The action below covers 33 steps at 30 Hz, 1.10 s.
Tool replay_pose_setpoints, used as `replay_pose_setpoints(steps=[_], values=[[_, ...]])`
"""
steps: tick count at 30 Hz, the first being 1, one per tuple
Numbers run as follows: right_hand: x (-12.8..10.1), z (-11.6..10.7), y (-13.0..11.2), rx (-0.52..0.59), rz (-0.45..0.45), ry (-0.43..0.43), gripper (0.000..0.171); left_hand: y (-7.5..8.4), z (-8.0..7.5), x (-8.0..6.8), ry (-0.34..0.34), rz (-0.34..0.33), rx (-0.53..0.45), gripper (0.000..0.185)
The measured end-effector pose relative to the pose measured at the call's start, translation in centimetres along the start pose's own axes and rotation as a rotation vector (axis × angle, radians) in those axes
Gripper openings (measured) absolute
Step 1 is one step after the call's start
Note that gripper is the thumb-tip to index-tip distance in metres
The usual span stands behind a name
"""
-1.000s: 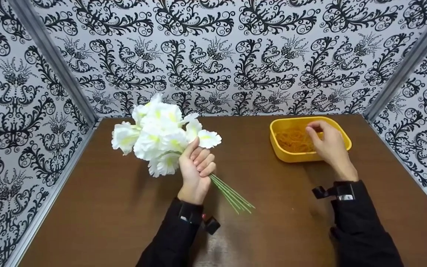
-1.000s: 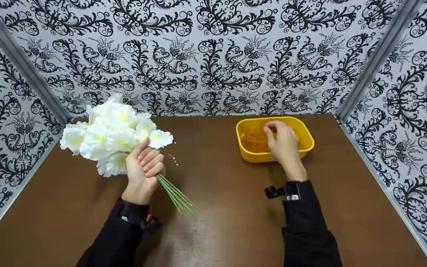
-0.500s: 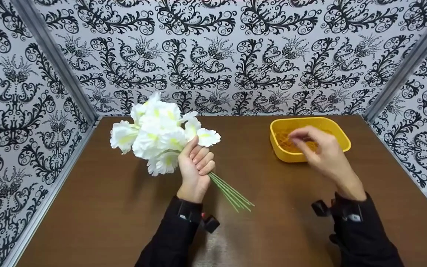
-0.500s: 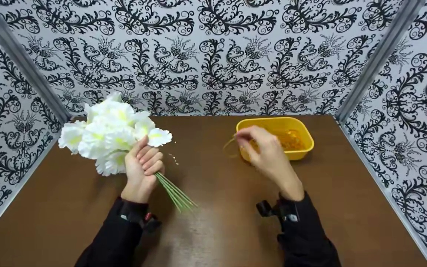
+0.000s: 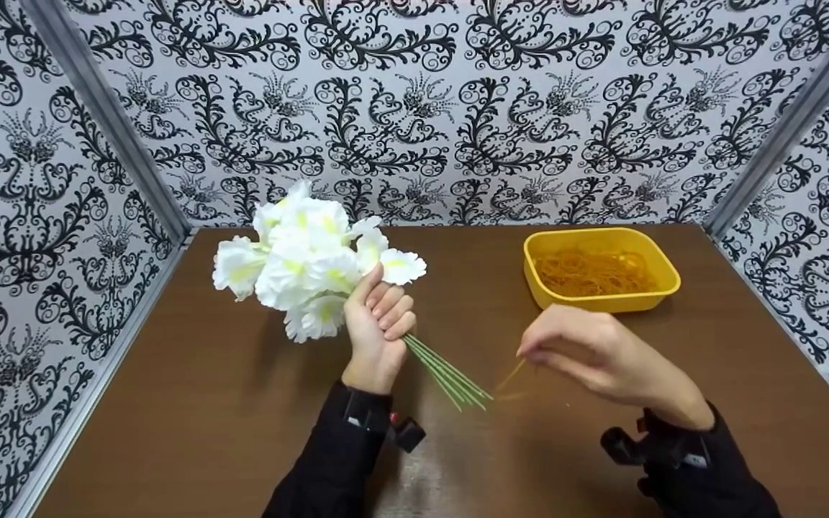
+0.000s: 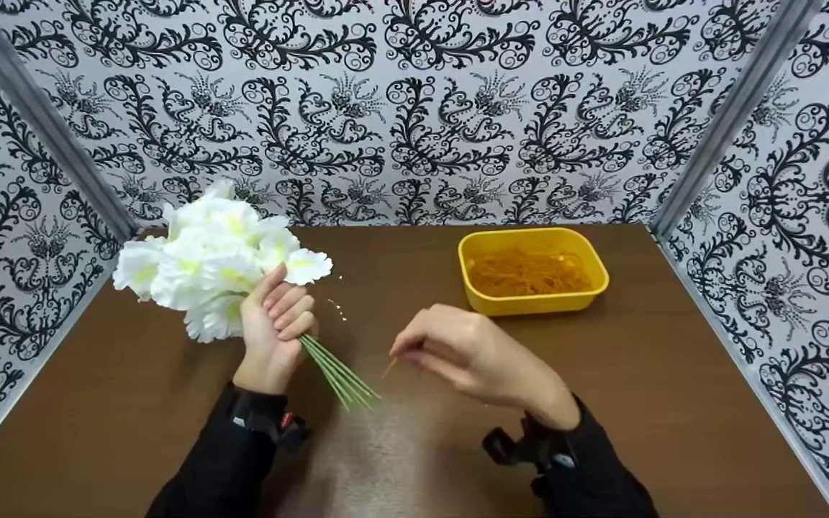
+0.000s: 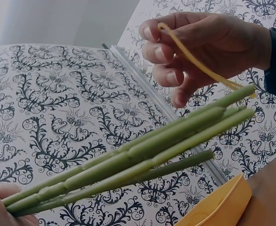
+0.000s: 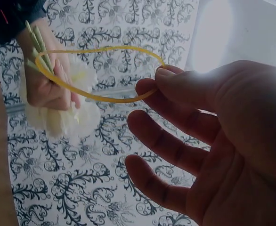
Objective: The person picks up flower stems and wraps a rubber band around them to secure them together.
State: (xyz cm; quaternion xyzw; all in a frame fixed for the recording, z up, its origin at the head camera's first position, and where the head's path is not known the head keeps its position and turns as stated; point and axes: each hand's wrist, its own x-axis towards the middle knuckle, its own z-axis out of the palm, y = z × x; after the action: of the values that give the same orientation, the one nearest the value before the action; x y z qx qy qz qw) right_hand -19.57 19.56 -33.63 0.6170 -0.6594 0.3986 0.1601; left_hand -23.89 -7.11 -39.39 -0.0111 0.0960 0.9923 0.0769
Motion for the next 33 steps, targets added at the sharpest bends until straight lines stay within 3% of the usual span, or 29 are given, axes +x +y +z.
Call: replay_pose_setpoints(steps=[13, 21, 33], values=[[-0.6, 1.4, 0.9, 0.015, 0.064, -0.061, 0.025, 0.3, 0.1, -0.1, -0.016, -0.026, -0.037, 0.057], [-0.6, 1.9, 1.0, 0.007, 0.054, -0.054, 0.018, 0.3, 0.2, -0.1, -0.006, -0.031, -0.039, 0.057], [-0.5, 2.8, 1.5, 0.001, 0.093, -0.036, 0.028, -0.1, 0.1, -0.1, -0.031, -0.068, -0.053, 0.058]])
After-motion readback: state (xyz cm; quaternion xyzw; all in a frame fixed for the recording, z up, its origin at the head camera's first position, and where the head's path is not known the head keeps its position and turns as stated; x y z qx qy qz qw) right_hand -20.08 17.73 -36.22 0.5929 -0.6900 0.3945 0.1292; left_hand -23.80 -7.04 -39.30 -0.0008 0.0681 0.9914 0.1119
